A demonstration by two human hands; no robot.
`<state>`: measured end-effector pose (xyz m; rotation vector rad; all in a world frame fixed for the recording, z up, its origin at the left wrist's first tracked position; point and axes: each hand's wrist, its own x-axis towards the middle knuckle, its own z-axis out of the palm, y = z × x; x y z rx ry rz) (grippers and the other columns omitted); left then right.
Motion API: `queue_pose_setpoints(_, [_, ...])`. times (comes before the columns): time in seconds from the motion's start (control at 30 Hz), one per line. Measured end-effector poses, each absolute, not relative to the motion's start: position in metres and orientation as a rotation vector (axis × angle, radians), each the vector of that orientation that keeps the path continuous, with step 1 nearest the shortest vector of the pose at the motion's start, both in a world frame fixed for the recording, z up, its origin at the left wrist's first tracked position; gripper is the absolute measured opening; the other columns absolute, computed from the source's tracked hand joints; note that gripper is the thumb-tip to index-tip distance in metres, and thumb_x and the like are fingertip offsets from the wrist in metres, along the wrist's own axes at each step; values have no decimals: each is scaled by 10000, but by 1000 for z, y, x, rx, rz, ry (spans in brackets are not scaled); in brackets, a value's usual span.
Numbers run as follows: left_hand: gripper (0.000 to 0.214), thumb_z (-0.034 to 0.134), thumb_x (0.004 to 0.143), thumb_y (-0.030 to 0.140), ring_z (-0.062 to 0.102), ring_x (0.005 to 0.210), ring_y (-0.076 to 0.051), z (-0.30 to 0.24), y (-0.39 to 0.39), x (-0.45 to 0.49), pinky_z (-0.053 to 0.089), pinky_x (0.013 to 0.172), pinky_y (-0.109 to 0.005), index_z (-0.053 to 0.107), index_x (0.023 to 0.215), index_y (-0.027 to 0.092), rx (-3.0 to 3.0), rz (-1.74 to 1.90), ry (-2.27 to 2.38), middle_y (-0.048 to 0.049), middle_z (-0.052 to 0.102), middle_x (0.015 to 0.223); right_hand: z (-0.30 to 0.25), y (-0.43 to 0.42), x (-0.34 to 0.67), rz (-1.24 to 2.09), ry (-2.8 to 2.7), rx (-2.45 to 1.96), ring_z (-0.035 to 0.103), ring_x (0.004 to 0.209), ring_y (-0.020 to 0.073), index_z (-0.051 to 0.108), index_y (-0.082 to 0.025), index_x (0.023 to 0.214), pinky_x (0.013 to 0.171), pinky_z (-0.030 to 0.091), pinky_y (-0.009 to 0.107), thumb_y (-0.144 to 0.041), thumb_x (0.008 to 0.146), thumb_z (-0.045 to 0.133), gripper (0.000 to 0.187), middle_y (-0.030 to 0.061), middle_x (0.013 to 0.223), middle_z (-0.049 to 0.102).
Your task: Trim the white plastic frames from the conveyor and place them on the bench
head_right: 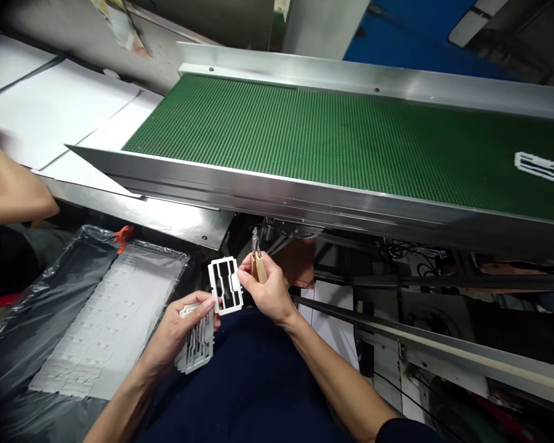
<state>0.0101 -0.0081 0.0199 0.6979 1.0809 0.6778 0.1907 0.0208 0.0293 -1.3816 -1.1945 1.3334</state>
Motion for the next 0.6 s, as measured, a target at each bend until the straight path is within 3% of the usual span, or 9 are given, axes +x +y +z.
queue_pose_setpoints(0.2, [252,608,789,409,558,597,-146,40,21,-12,432,551,-223,633,881,175,842,609,1128,-24,621,663,32,15,198,1524,-1551,-1286,450,680,106,501,-177,862,637,388,241,-309,823,555,148,0,778,490])
queue_pose_setpoints(0.4, [216,628,769,361,531,606,-149,52,39,-16,418,601,-240,656,720,153,1105,464,1022,-26,607,644,28,14,199,1645,-1631,-1238,418,659,94,485,-179,862,623,366,229,-295,831,537,131,-12,760,462])
queue_pose_setpoints(0.6, [220,583,792,378,495,600,-152,45,42,-17,375,567,-238,628,734,170,1233,314,1030,-13,579,640,26,15,201,1714,-1653,-1210,442,686,98,497,-174,854,659,381,231,-287,823,544,126,-7,784,486])
